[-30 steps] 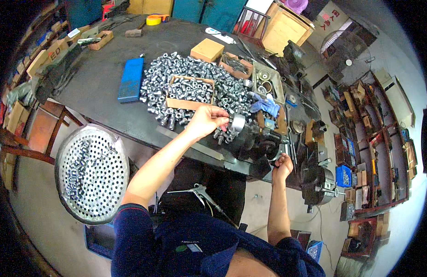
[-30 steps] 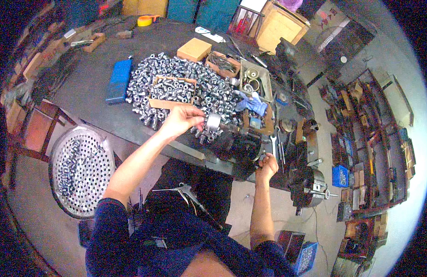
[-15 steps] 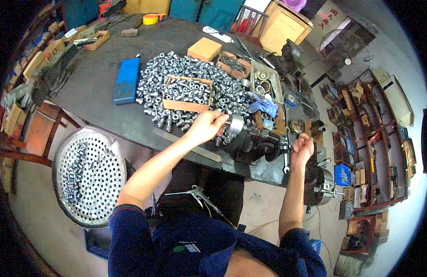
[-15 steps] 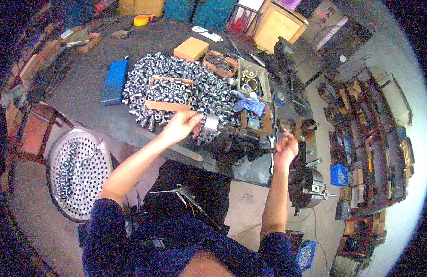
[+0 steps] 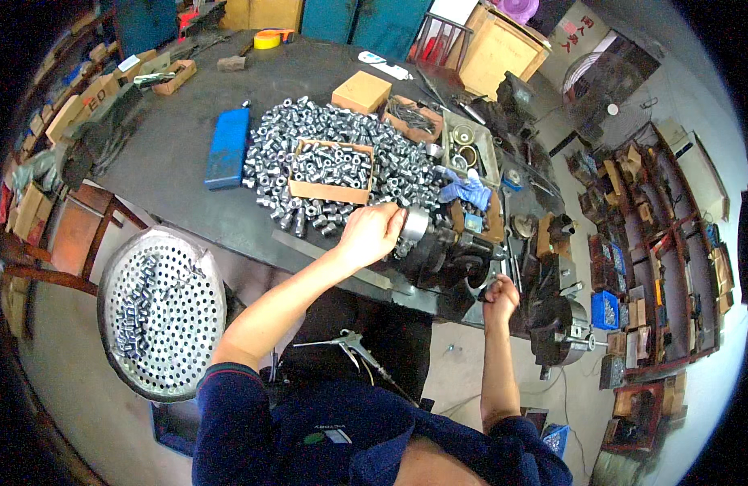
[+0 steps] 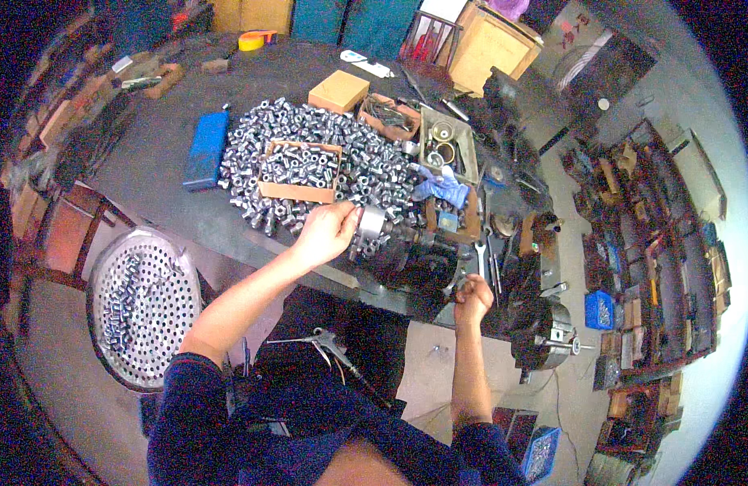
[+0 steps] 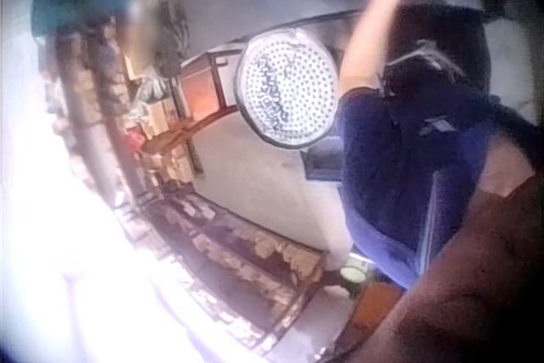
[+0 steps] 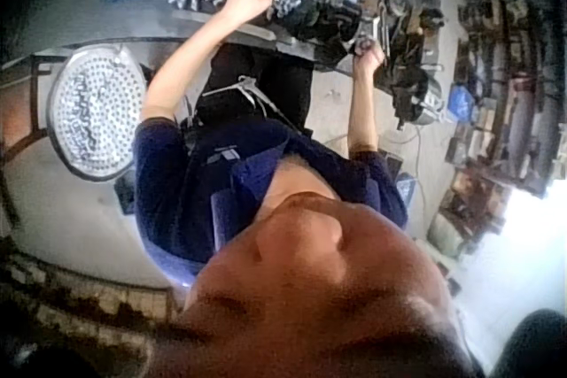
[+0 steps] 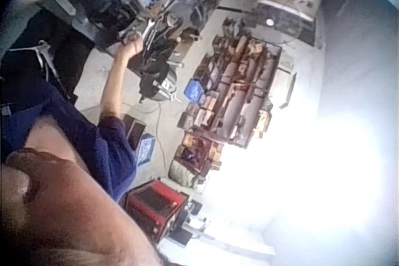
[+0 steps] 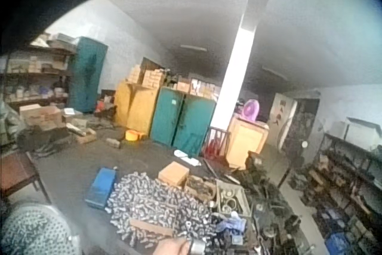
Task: The person picks up metal parts from a pile on a workbench, places them into a jig, and uses a compressed air gun to blow on the parts before moving them to a metal strainer.
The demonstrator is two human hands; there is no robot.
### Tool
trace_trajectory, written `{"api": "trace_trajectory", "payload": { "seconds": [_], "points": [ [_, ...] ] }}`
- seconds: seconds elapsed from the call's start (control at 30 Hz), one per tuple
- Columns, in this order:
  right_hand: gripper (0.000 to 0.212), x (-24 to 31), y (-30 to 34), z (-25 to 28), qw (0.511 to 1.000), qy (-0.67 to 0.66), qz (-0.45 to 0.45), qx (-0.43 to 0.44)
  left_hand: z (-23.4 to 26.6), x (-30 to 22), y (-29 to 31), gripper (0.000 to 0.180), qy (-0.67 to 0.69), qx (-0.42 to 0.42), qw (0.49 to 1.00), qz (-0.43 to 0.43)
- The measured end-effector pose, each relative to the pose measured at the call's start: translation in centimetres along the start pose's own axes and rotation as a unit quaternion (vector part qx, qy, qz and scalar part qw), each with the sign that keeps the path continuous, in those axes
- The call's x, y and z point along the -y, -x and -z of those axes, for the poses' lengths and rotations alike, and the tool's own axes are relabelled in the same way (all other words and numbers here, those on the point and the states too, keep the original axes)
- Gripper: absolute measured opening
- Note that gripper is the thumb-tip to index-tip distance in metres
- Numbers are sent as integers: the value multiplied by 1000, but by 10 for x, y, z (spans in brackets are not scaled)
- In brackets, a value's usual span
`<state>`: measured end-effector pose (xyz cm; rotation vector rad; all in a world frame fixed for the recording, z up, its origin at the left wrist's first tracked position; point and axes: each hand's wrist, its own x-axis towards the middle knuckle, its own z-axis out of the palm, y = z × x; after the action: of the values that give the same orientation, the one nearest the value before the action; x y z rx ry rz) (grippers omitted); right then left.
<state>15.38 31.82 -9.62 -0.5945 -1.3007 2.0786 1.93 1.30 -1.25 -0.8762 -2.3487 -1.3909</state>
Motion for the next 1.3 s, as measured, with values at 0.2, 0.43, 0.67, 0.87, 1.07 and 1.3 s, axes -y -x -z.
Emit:
{"api": "trace_trajectory", "payload": {
  "seconds": [0.2, 0.43, 0.67, 0.87, 1.07, 1.3],
  "points": [
    [15, 2, 3, -6, 1000, -4, -22, -15, 0, -1, 0, 26, 19, 2, 999, 32],
    [19, -1, -97, -38, 867, 313, 386, 43, 0, 0, -7, 28, 49, 41, 996, 61],
    [19, 66, 8, -52, 970, -29, 217, 103, 2, 10, -2, 31, 91, 45, 990, 96],
    [14, 10, 8, -9, 998, 39, 19, -54, 24, 11, -7, 21, 53, 21, 998, 32],
    [20, -6, -60, -39, 983, 153, 94, -42, 50, 57, -25, 9, -199, -56, 978, -21],
    [20, 18, -59, -56, 991, 102, 80, -45, 57, 74, -18, 6, -324, -12, 941, -94]
  ]
}}
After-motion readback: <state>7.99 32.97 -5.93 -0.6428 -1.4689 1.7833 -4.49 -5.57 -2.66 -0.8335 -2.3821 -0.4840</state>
